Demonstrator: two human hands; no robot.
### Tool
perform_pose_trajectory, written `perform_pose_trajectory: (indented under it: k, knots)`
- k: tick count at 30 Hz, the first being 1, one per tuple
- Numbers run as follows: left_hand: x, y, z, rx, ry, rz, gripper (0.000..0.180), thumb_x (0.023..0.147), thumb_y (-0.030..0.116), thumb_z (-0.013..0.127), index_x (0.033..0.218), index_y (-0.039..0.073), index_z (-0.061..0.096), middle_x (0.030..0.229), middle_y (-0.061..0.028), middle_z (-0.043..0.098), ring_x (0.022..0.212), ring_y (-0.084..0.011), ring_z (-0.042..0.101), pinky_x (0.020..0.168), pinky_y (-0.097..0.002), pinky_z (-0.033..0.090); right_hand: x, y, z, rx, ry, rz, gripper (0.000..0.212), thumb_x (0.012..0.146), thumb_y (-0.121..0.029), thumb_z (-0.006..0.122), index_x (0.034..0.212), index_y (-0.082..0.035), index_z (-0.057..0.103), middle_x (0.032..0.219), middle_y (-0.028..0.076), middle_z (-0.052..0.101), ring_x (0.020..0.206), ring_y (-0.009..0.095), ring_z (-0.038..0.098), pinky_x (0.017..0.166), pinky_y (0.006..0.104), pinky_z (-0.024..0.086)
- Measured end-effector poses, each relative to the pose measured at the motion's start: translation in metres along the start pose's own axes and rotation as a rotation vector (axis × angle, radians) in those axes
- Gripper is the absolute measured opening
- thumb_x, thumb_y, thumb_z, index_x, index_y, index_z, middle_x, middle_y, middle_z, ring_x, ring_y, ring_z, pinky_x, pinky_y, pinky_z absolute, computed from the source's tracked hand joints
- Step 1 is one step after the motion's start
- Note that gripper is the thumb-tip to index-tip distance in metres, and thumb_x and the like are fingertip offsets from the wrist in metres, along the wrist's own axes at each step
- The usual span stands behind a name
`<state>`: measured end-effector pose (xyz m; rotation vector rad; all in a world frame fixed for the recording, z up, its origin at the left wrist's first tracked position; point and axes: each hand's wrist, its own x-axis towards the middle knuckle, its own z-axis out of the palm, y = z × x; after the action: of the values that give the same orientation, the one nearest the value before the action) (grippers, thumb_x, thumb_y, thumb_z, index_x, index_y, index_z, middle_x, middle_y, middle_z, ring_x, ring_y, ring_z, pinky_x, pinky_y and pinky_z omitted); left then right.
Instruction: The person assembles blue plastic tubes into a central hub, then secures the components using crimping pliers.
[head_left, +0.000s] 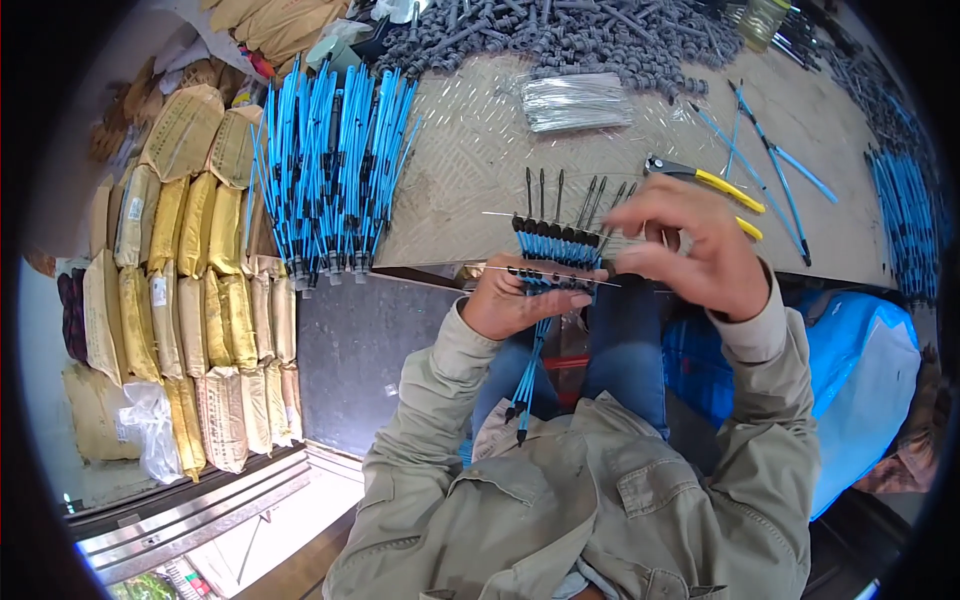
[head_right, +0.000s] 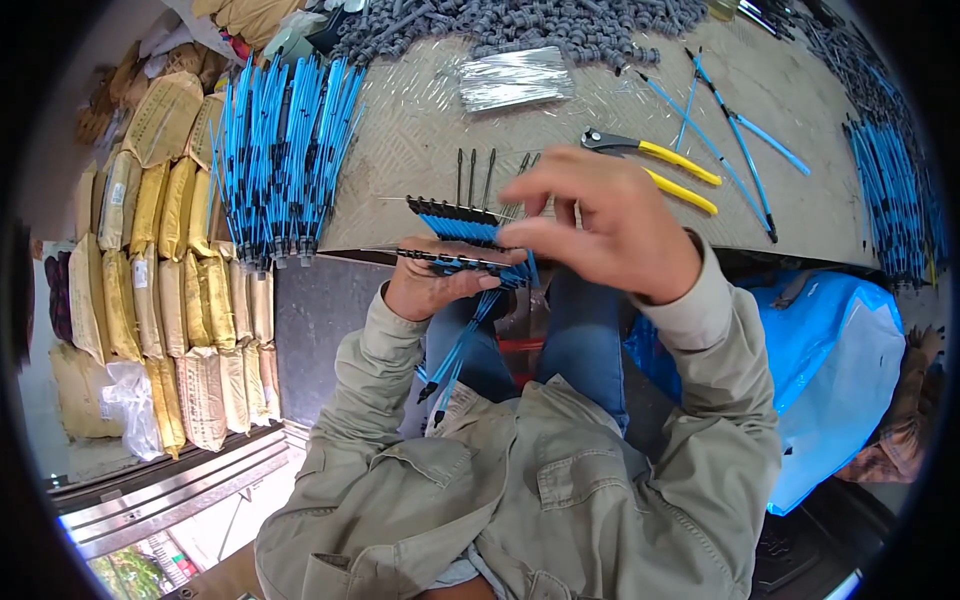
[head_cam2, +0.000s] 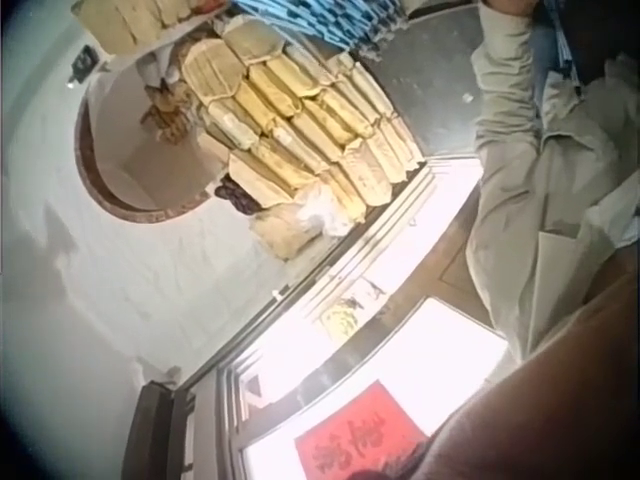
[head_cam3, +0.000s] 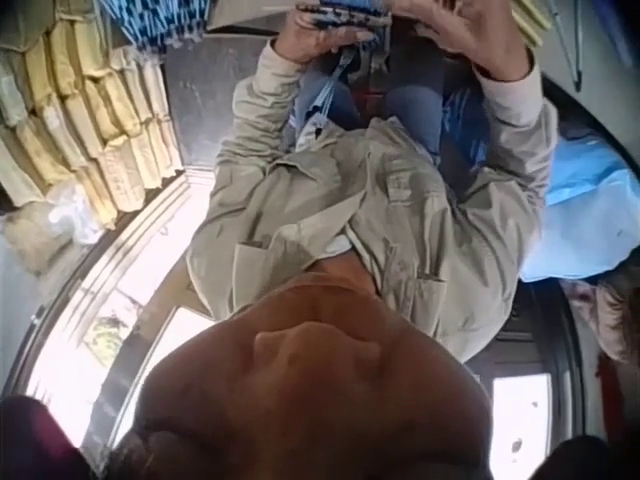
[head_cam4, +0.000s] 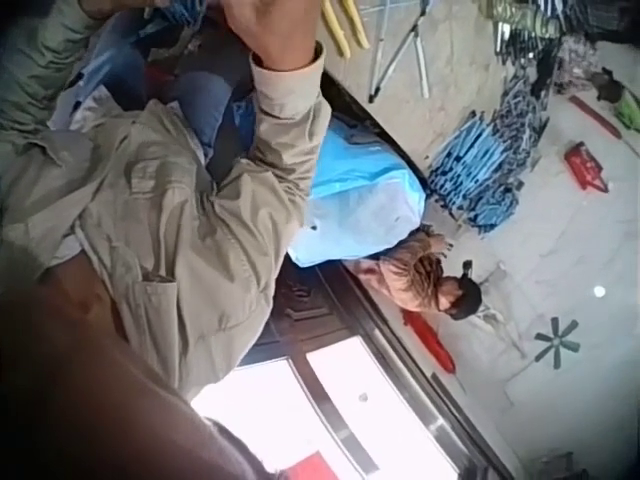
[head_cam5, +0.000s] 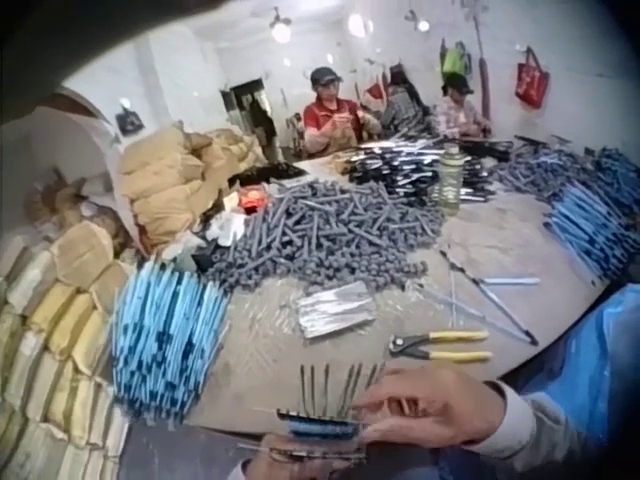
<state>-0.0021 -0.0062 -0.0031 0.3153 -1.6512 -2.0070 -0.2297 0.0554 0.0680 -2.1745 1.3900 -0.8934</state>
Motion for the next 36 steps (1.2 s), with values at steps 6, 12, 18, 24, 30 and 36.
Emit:
perform_pose_trajectory:
  k: [6, 12, 18, 24, 30, 36]
  knots:
    - [0.001, 0.003, 0.003, -0.069, 0.039, -0.076, 0.023, 0.08, 0.003, 0.064, 0.101, -0.008, 0.063, 0.104, -0.0205, 0.063, 0.101, -0.0282, 0.06, 0.085, -0.0341, 0.05, -0.024, 0.055, 0.058, -0.302, 0.013, 0.011, 0.063, 0.076, -0.007, 0.058, 0.135, -0.008, 0.037, 0.139, 0.013, 0.037, 0.124, 0.026, 0.041, 0.101, 0.0344, 0.035]
    - [0.004, 0.002, -0.003, 0.102, -0.065, -0.012, 0.023, 0.08, 0.002, 0.064, 0.101, -0.007, 0.063, 0.103, -0.0203, 0.063, 0.104, -0.0279, 0.058, 0.086, -0.0333, 0.05, 0.022, 0.062, 0.077, -0.14, -0.19, -0.248, 0.058, 0.085, -0.02, 0.052, 0.138, -0.01, 0.031, 0.144, 0.01, 0.029, 0.132, 0.025, 0.03, 0.109, 0.0377, 0.023]
    - [-0.002, -0.01, -0.01, 0.328, -0.204, 0.07, 0.043, 0.078, 0.011, 0.066, 0.114, -0.009, 0.054, 0.111, -0.0239, 0.058, 0.109, -0.0295, 0.055, 0.091, -0.0363, 0.048, 0.031, 0.065, 0.082, -0.212, -0.259, -0.312, 0.053, 0.089, -0.032, 0.048, 0.136, -0.011, 0.035, 0.143, 0.007, 0.032, 0.133, 0.023, 0.028, 0.11, 0.0371, 0.021]
    - [-0.034, -0.061, -0.011, -0.845, 0.029, -0.324, 0.063, 0.076, 0.019, 0.068, 0.126, -0.009, 0.04, 0.12, -0.0261, 0.051, 0.107, -0.0315, 0.056, 0.091, -0.0389, 0.048, 0.029, 0.066, 0.086, -0.177, -0.269, -0.279, 0.05, 0.089, -0.037, 0.047, 0.133, -0.014, 0.04, 0.141, 0.004, 0.036, 0.132, 0.022, 0.03, 0.109, 0.0386, 0.023]
    - [-0.026, -0.044, 0.0, -0.899, -0.01, -0.194, 0.048, 0.077, 0.018, 0.069, 0.116, -0.006, 0.053, 0.118, -0.0195, 0.056, 0.11, -0.0284, 0.055, 0.092, -0.0378, 0.046, 0.027, 0.069, 0.085, -0.151, -0.23, -0.269, 0.046, 0.09, -0.034, 0.047, 0.131, -0.013, 0.044, 0.138, 0.005, 0.041, 0.13, 0.023, 0.033, 0.109, 0.0394, 0.024]
    - [-0.029, -0.018, -0.01, 0.306, -0.142, -0.017, 0.051, 0.071, 0.016, 0.073, 0.117, 0.005, 0.058, 0.117, -0.0142, 0.058, 0.109, -0.0253, 0.055, 0.095, -0.0372, 0.04, 0.033, 0.072, 0.084, -0.043, -0.205, -0.267, 0.038, 0.092, -0.028, 0.047, 0.124, -0.01, 0.05, 0.134, 0.006, 0.045, 0.128, 0.025, 0.036, 0.108, 0.0398, 0.026]
